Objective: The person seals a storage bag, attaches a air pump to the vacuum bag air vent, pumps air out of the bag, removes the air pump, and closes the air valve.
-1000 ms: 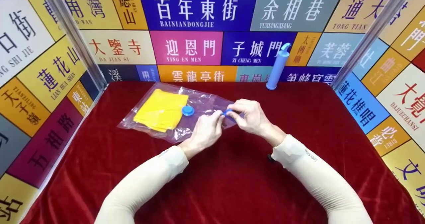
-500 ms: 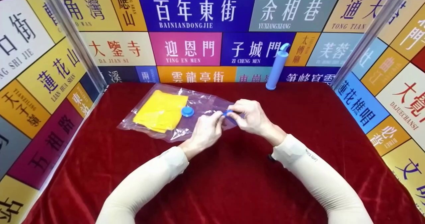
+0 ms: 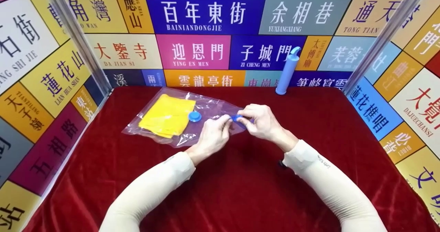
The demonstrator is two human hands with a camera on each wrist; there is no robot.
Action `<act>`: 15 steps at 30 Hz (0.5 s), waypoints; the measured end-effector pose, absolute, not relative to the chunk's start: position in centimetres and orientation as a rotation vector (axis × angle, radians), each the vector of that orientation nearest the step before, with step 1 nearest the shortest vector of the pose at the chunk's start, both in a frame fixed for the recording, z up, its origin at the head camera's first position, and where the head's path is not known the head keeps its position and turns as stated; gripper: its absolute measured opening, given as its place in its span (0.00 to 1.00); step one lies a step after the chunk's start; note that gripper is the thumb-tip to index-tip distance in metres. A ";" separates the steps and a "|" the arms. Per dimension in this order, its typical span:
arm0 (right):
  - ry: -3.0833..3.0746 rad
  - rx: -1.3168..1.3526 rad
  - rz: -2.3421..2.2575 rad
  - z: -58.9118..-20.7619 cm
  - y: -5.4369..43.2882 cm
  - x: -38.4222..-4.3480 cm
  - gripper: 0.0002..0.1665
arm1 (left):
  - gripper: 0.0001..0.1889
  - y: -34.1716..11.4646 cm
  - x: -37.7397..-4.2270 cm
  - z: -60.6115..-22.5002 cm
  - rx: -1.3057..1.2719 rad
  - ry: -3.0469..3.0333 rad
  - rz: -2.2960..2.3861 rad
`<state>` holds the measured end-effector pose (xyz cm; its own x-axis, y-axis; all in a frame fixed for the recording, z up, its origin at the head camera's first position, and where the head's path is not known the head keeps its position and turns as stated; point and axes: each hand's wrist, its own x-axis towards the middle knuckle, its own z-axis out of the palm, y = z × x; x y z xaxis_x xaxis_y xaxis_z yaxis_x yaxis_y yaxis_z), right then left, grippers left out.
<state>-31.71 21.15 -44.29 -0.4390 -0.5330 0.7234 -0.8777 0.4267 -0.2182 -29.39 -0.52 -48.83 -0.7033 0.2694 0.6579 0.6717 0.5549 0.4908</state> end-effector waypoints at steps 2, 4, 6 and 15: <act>-2.116 1.190 0.804 -44.3 21.2 -31.7 0.04 | 0.14 -0.5 -29.4 -48.8 -0.757 -2.280 -1.029; -2.112 1.195 0.808 -44.3 21.3 -31.6 0.04 | 0.14 -0.5 -29.4 -48.8 -0.759 -2.289 -1.028; -2.121 1.196 0.807 -44.2 21.4 -31.5 0.04 | 0.13 -0.5 -29.4 -48.7 -0.760 -2.296 -1.028; -2.112 1.226 0.800 -44.0 21.4 -31.5 0.03 | 0.13 -0.6 -29.4 -48.9 -0.781 -2.247 -1.019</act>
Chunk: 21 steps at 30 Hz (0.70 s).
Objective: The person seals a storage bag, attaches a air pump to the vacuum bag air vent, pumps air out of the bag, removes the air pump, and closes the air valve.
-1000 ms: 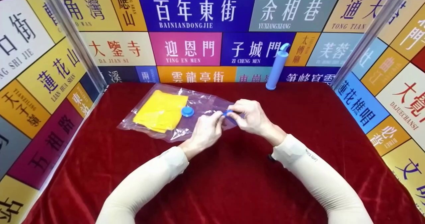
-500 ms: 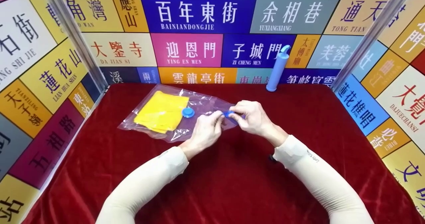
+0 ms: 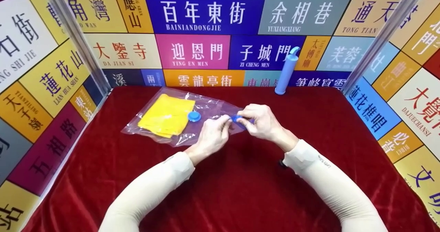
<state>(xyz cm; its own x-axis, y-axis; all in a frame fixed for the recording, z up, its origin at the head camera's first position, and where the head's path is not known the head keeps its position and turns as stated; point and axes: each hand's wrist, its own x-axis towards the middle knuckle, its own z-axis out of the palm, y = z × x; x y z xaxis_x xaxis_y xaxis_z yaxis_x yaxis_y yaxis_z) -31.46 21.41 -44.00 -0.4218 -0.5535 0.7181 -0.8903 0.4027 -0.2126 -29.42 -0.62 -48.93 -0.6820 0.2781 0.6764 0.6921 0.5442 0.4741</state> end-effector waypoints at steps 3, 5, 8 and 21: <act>-2.105 1.231 0.779 -44.2 21.6 -31.7 0.02 | 0.12 -0.7 -29.4 -48.7 -0.781 -2.238 -1.042; -2.102 1.227 0.765 -44.3 21.7 -31.8 0.02 | 0.12 -0.8 -29.4 -48.5 -0.776 -2.238 -1.055; -2.096 1.221 0.757 -44.4 21.9 -32.0 0.02 | 0.12 -1.0 -29.4 -48.3 -0.776 -2.240 -1.062; -2.102 1.226 0.715 -44.9 22.4 -32.0 0.02 | 0.12 -1.5 -29.3 -48.3 -0.756 -2.238 -1.108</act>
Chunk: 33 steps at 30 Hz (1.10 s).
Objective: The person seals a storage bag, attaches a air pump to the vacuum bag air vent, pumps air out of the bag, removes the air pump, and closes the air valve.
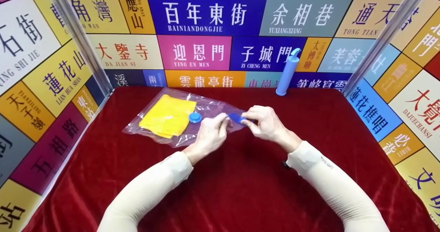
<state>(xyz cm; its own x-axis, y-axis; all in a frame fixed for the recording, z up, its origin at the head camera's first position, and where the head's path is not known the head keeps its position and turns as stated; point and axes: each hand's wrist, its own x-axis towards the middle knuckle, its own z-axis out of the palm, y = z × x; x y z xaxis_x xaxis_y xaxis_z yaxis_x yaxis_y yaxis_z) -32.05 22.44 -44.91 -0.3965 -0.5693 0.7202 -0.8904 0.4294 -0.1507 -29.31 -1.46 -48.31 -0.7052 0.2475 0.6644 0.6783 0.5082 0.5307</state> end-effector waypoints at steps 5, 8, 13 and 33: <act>-2.109 1.228 0.718 -45.0 22.5 -32.2 0.02 | 0.12 -1.5 -29.3 -48.3 -0.758 -2.215 -1.103; -2.099 1.236 0.722 -44.9 22.5 -32.2 0.02 | 0.12 -1.5 -29.3 -48.4 -0.754 -2.204 -1.097; -2.070 1.249 0.717 -44.8 22.5 -32.2 0.04 | 0.13 -1.4 -29.2 -48.4 -0.750 -2.217 -1.072; -2.096 1.247 0.703 -45.1 23.0 -32.4 0.06 | 0.13 -1.6 -29.1 -48.4 -0.743 -2.214 -1.106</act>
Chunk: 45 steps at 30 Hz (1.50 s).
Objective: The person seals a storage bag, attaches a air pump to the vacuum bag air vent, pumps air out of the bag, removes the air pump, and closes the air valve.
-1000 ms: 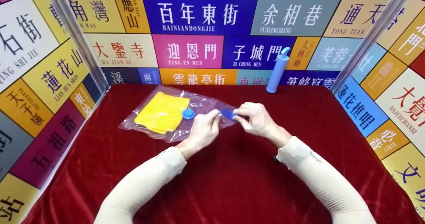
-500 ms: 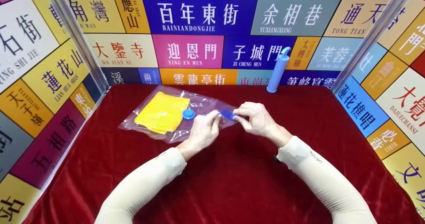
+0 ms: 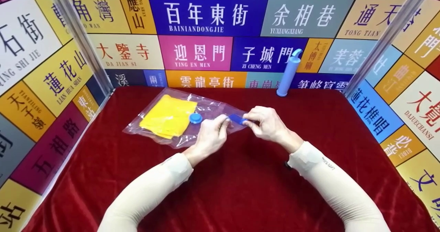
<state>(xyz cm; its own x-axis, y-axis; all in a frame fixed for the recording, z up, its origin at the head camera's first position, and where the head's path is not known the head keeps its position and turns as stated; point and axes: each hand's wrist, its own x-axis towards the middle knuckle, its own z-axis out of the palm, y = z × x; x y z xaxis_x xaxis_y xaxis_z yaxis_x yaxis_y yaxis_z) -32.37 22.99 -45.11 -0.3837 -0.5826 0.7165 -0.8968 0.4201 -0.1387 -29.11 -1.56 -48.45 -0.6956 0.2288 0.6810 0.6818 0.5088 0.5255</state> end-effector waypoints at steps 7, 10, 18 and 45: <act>-2.102 1.256 0.691 -45.1 23.2 -32.5 0.05 | 0.13 -1.7 -29.1 -48.3 -0.742 -2.209 -1.126; -2.101 1.258 0.705 -45.4 23.4 -32.7 0.05 | 0.13 -1.7 -29.0 -48.3 -0.744 -2.205 -1.123; -2.112 1.270 0.706 -45.5 23.5 -32.9 0.05 | 0.13 -1.7 -28.9 -48.5 -0.754 -2.196 -1.118; -2.098 1.289 0.675 -45.3 23.5 -33.3 0.04 | 0.13 -1.8 -28.7 -48.5 -0.754 -2.174 -1.119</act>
